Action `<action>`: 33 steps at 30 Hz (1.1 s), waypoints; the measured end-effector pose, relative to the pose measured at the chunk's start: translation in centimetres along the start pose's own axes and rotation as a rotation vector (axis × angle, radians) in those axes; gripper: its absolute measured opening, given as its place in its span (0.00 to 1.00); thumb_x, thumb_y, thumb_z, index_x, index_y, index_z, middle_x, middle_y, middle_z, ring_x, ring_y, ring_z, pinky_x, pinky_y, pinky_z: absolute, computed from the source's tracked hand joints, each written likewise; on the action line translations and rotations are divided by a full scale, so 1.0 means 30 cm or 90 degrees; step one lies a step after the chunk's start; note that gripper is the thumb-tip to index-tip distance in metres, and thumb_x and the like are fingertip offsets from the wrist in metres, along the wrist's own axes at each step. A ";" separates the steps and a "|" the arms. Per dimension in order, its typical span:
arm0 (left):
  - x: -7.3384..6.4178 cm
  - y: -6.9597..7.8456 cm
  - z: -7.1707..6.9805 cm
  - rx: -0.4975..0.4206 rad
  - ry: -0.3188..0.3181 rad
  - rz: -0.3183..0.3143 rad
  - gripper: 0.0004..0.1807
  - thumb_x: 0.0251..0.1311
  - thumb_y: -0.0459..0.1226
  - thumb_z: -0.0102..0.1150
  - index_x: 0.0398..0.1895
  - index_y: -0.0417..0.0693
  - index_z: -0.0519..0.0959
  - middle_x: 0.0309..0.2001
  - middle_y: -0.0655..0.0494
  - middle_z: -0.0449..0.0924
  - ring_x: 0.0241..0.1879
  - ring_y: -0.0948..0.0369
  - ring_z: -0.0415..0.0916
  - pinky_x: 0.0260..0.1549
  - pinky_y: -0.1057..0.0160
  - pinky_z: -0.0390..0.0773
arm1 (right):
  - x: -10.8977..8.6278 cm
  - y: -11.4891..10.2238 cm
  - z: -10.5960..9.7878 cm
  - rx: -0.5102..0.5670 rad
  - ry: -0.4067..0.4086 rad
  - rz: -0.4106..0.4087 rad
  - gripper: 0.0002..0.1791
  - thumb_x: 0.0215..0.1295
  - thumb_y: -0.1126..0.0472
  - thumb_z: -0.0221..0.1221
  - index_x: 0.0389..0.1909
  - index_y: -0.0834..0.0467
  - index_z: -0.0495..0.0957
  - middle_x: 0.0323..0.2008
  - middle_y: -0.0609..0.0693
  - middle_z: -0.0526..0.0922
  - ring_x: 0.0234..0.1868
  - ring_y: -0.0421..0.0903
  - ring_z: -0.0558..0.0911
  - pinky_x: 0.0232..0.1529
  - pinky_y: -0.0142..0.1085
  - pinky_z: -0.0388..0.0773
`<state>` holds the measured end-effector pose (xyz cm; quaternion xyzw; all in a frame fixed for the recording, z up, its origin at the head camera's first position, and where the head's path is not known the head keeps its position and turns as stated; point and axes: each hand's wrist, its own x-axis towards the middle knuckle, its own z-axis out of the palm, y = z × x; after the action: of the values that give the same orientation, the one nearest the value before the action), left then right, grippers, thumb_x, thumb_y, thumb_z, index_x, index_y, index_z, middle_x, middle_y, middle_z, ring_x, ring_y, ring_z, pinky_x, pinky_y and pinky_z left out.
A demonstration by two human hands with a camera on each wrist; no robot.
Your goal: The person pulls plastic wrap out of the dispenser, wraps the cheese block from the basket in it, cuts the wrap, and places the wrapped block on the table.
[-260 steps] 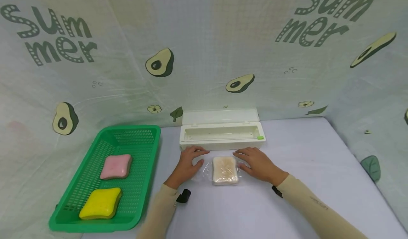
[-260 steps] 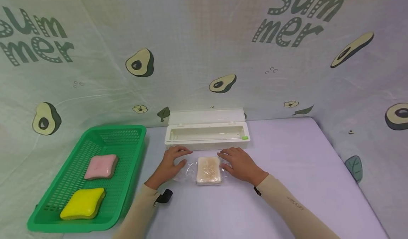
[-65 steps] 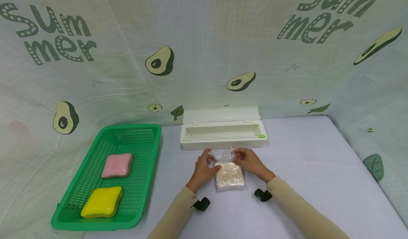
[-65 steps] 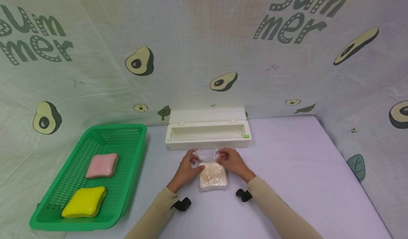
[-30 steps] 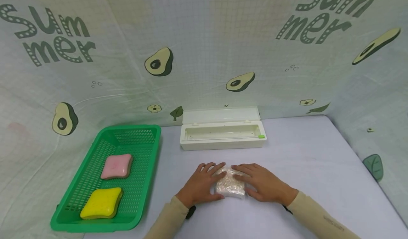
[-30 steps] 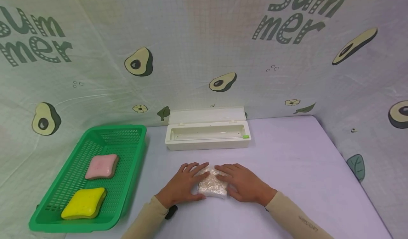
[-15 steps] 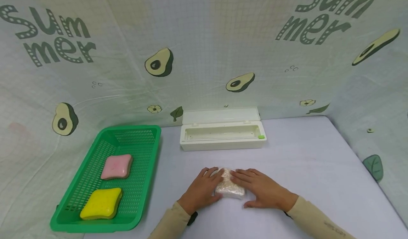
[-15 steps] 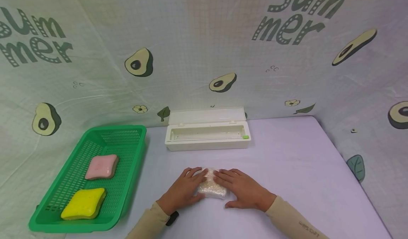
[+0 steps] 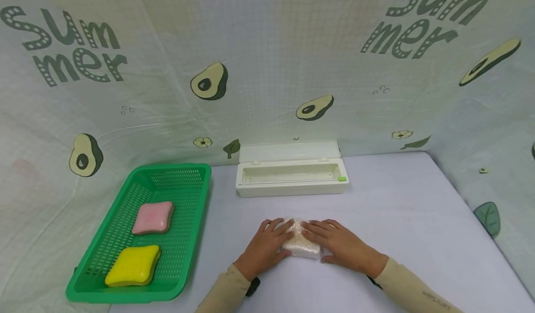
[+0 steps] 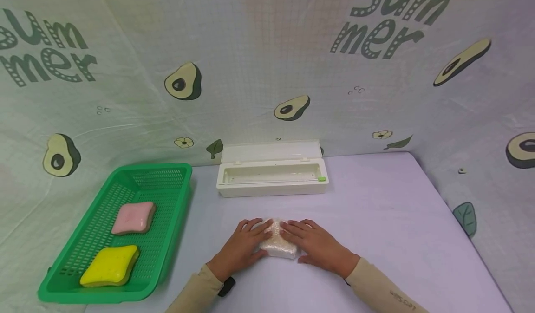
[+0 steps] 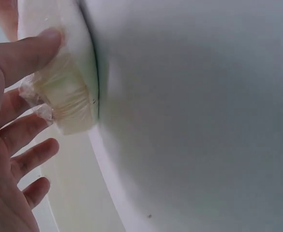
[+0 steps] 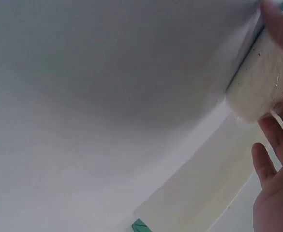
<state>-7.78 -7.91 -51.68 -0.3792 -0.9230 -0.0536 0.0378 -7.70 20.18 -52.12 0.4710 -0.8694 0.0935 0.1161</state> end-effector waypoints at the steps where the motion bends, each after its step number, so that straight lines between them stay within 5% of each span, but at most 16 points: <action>1: 0.000 0.001 -0.002 -0.007 -0.004 -0.008 0.28 0.67 0.54 0.70 0.67 0.56 0.82 0.76 0.59 0.71 0.73 0.56 0.68 0.68 0.53 0.70 | 0.003 0.002 0.002 0.004 0.001 0.004 0.49 0.46 0.50 0.82 0.71 0.60 0.76 0.72 0.55 0.76 0.67 0.53 0.78 0.60 0.49 0.76; 9: 0.001 -0.003 -0.001 -0.139 0.020 -0.057 0.24 0.73 0.49 0.66 0.67 0.52 0.82 0.62 0.58 0.77 0.67 0.57 0.70 0.67 0.52 0.69 | -0.006 0.013 -0.003 0.185 0.028 0.109 0.38 0.63 0.62 0.74 0.74 0.54 0.74 0.72 0.55 0.71 0.64 0.54 0.78 0.56 0.54 0.79; 15: -0.001 -0.010 -0.005 -0.384 0.025 -0.098 0.21 0.82 0.47 0.52 0.65 0.46 0.82 0.55 0.57 0.85 0.54 0.63 0.73 0.57 0.53 0.69 | 0.036 0.011 -0.054 0.401 0.081 0.238 0.21 0.79 0.64 0.58 0.69 0.59 0.75 0.60 0.47 0.82 0.60 0.44 0.80 0.58 0.48 0.79; 19: 0.007 0.002 -0.002 -0.504 -0.008 -0.136 0.21 0.84 0.44 0.46 0.66 0.42 0.79 0.44 0.59 0.83 0.43 0.67 0.68 0.50 0.59 0.67 | 0.076 0.011 -0.059 0.449 0.080 0.337 0.11 0.83 0.61 0.53 0.59 0.58 0.78 0.46 0.42 0.86 0.48 0.38 0.83 0.49 0.38 0.81; 22: 0.011 0.012 0.010 -0.503 -0.022 -0.157 0.20 0.84 0.41 0.45 0.67 0.40 0.77 0.40 0.60 0.79 0.42 0.67 0.67 0.49 0.61 0.68 | 0.095 0.009 -0.051 0.451 0.054 0.393 0.09 0.84 0.57 0.53 0.53 0.57 0.77 0.39 0.41 0.85 0.42 0.37 0.82 0.43 0.34 0.79; 25: 0.009 0.021 0.018 -0.473 -0.008 -0.170 0.21 0.83 0.39 0.46 0.70 0.39 0.73 0.48 0.56 0.80 0.47 0.63 0.70 0.51 0.57 0.71 | 0.102 0.007 -0.043 0.449 0.034 0.418 0.11 0.84 0.56 0.52 0.55 0.57 0.78 0.43 0.44 0.85 0.43 0.40 0.82 0.43 0.35 0.79; 29: 0.006 0.027 0.022 -0.447 0.019 -0.181 0.27 0.81 0.37 0.49 0.79 0.44 0.63 0.68 0.51 0.73 0.62 0.56 0.70 0.62 0.49 0.71 | 0.094 0.004 -0.035 0.431 0.023 0.408 0.17 0.83 0.55 0.55 0.63 0.59 0.77 0.57 0.51 0.84 0.54 0.49 0.83 0.53 0.46 0.81; 33: 0.004 0.030 0.031 -0.423 0.021 -0.166 0.30 0.77 0.32 0.54 0.80 0.46 0.63 0.76 0.50 0.67 0.71 0.50 0.65 0.68 0.43 0.68 | 0.078 -0.012 -0.026 0.369 0.027 0.383 0.22 0.78 0.55 0.62 0.65 0.61 0.76 0.62 0.55 0.81 0.63 0.58 0.81 0.62 0.57 0.78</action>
<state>-7.26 -7.09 -52.53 -0.2487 -0.8952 -0.3610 -0.0797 -8.55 18.33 -50.68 0.2069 -0.9034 0.3738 -0.0359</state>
